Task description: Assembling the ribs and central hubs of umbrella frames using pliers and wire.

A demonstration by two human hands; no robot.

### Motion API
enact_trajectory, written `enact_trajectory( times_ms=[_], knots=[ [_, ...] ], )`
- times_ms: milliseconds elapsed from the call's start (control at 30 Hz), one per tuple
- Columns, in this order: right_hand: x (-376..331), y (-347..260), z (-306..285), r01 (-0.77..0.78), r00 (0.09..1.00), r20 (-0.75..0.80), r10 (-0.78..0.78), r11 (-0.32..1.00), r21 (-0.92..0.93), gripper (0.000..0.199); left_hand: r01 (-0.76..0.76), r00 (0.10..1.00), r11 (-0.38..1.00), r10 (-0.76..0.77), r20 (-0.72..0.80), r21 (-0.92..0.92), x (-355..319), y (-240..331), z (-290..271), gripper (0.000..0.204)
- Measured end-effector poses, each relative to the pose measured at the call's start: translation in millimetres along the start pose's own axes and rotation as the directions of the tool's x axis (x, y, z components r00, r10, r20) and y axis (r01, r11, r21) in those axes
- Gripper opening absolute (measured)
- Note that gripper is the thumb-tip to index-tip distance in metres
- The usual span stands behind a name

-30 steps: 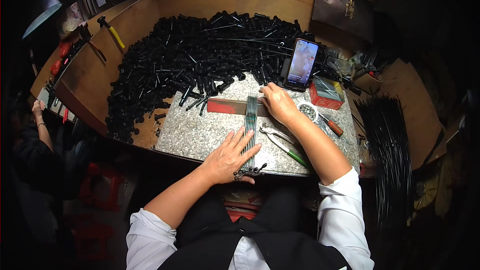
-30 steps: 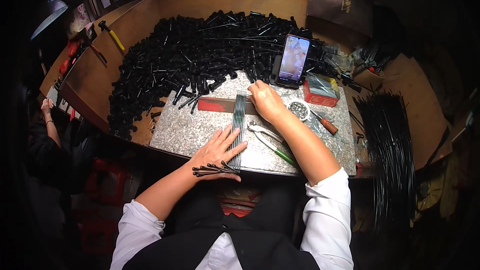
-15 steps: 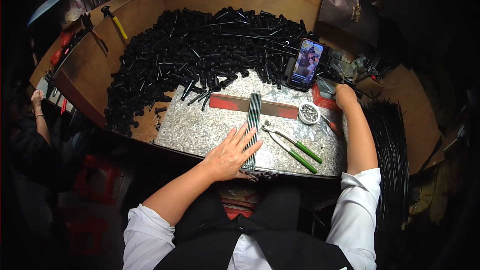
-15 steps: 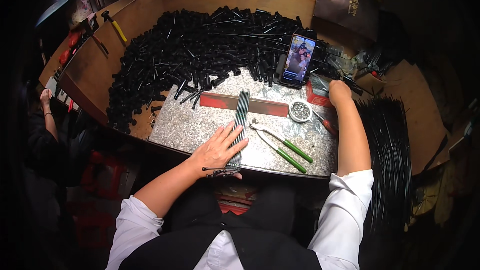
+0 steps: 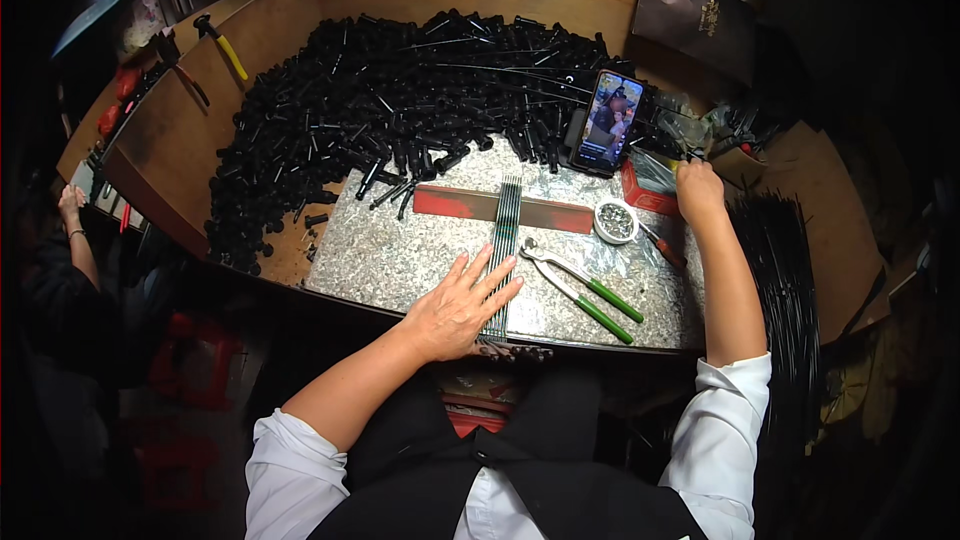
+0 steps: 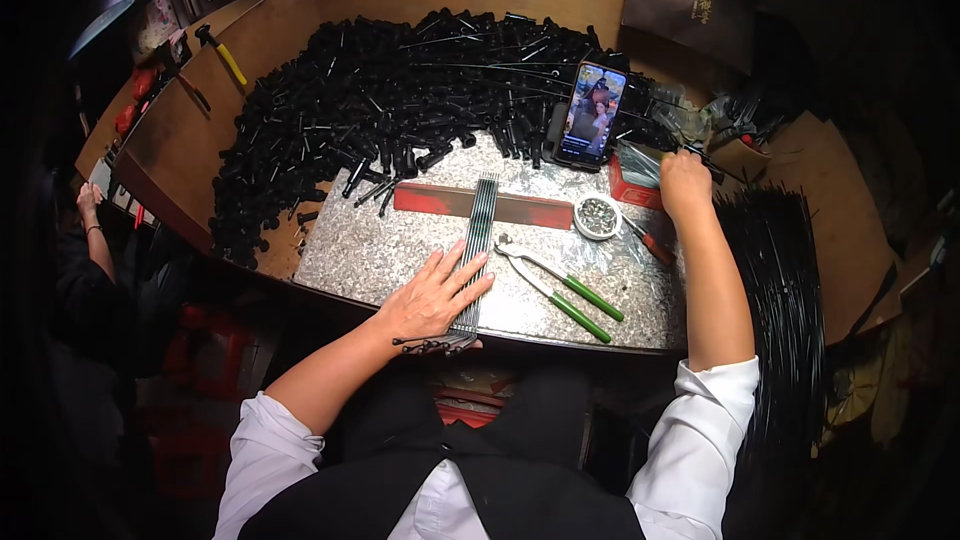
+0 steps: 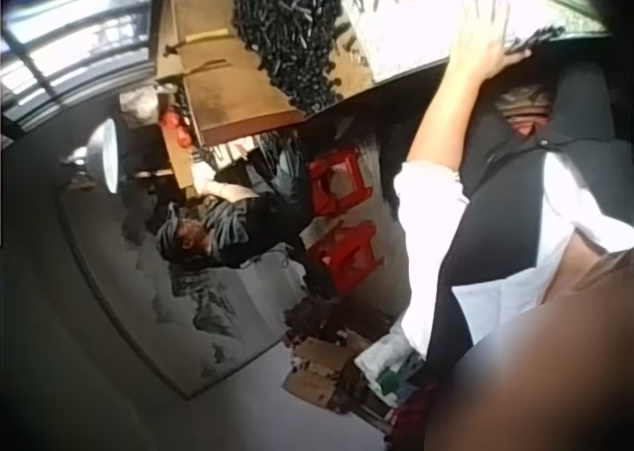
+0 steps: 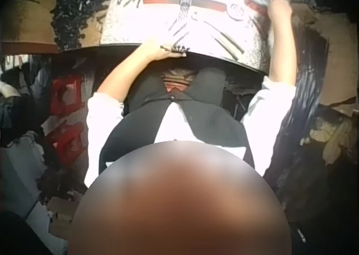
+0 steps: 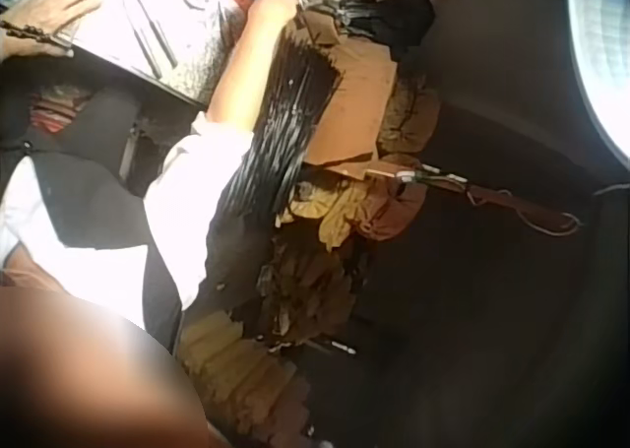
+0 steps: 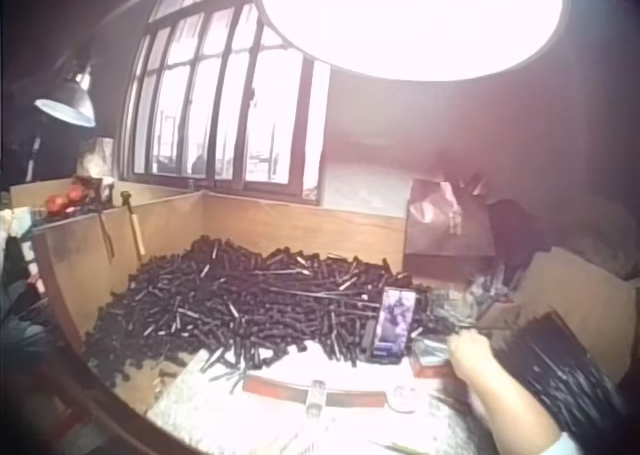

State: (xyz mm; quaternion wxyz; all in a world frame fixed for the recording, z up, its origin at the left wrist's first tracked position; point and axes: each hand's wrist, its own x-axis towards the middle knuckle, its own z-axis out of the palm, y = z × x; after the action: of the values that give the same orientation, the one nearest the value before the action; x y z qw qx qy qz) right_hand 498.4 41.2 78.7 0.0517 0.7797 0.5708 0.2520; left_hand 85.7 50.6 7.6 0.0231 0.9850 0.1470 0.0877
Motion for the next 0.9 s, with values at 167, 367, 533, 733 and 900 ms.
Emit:
enact_trajectory(
  times_ms=[167, 367, 533, 733, 900],
  knots=[
    [-5.3, -67.9, -30.2, 0.259, 0.965, -0.17, -0.202, 0.844, 0.47, 0.021, -0.008, 1.0, 1.0, 0.008, -0.027, 0.007, 0.8, -0.9, 1.9, 0.085],
    [-12.7, -134.9, -27.9, 0.424, 0.899, -0.151, -0.41, 0.733, 0.533, 0.02, -0.008, 0.999, 1.0, 0.007, -0.043, -0.026, -0.4, 1.2, 1.4, 0.083],
    [-13.8, -145.1, -28.4, 0.437, 0.897, -0.173, -0.406, 0.763, 0.477, 0.019, -0.003, 0.999, 1.0, 0.003, -0.04, -0.018, -2.6, 0.8, 0.9, 0.083],
    [-13.2, -139.2, -21.3, 0.422, 0.906, -0.198, -0.373, 0.797, 0.432, 0.026, -0.005, 0.998, 1.0, 0.004, -0.058, -0.022, -2.1, 1.0, 0.1, 0.084],
    [-12.8, -143.0, -17.5, 0.417, 0.908, -0.242, -0.343, 0.8, 0.432, 0.021, -0.001, 0.999, 0.999, -0.001, -0.037, -0.053, -2.4, 0.5, 1.2, 0.087]
  ],
)
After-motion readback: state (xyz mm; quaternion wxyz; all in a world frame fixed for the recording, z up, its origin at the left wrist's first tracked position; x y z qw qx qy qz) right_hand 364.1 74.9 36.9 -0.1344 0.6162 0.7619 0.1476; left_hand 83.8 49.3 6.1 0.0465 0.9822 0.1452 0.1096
